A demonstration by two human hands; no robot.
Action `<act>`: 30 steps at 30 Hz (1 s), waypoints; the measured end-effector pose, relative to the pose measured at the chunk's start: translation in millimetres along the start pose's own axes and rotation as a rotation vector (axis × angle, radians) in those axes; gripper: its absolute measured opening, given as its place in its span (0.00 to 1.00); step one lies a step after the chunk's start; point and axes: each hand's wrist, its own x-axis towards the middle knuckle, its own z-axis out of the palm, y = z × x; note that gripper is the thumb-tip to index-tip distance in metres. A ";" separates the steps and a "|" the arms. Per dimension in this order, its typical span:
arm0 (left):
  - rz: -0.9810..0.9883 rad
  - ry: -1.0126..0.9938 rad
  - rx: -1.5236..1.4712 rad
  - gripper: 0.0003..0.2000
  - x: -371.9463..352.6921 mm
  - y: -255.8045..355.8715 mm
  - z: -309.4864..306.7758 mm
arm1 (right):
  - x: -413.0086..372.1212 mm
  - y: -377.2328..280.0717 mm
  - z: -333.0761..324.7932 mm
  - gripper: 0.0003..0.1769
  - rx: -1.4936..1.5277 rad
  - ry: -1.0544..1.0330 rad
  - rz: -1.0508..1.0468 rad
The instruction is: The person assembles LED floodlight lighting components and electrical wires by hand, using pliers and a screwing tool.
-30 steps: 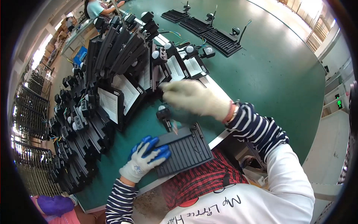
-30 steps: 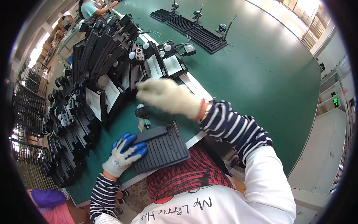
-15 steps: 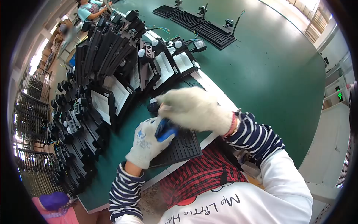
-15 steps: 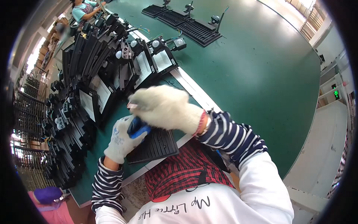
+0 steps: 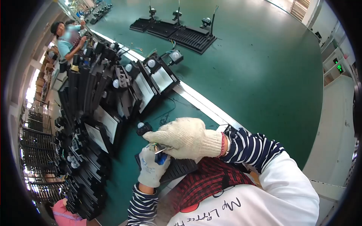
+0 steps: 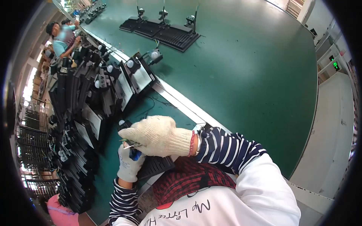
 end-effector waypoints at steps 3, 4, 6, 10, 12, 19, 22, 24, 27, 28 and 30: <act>-0.092 0.094 -0.232 0.22 0.9 7.8 2.6 | 4.5 -8.7 -10.9 0.22 -0.014 -0.017 0.045; -0.127 0.150 -0.374 0.22 3.7 12.4 6.7 | 4.8 -10.6 -14.3 0.21 -0.012 -0.029 0.070; -0.175 0.165 -0.679 0.21 1.4 15.6 13.1 | 2.0 -10.3 -8.7 0.19 0.087 0.077 0.103; -0.096 0.266 -0.470 0.20 -9.1 8.1 38.6 | -7.4 -15.3 -5.0 0.16 0.199 0.255 0.142; -0.001 0.352 -0.183 0.19 -5.7 5.1 49.6 | -10.5 -16.5 -1.5 0.14 0.292 0.311 0.135; 0.174 0.255 -0.067 0.25 2.2 7.9 44.4 | -21.0 -16.9 12.5 0.09 0.633 0.459 0.181; 0.208 0.239 -0.055 0.26 -0.5 13.5 45.2 | -32.6 -19.5 19.8 0.11 0.773 0.542 0.108; 0.195 0.220 -0.079 0.29 2.7 16.2 41.5 | -40.4 -20.4 13.3 0.13 0.925 0.469 0.229; 0.030 0.179 -0.341 0.29 13.1 34.4 24.6 | -52.4 -9.9 8.7 0.24 1.006 0.549 0.281; -0.036 0.203 -0.444 0.29 15.8 42.1 17.9 | -56.9 -1.2 16.2 0.29 0.882 0.596 0.225; 0.124 0.318 -0.585 0.30 20.5 19.5 47.4 | -64.5 7.7 34.8 0.35 0.768 0.592 0.386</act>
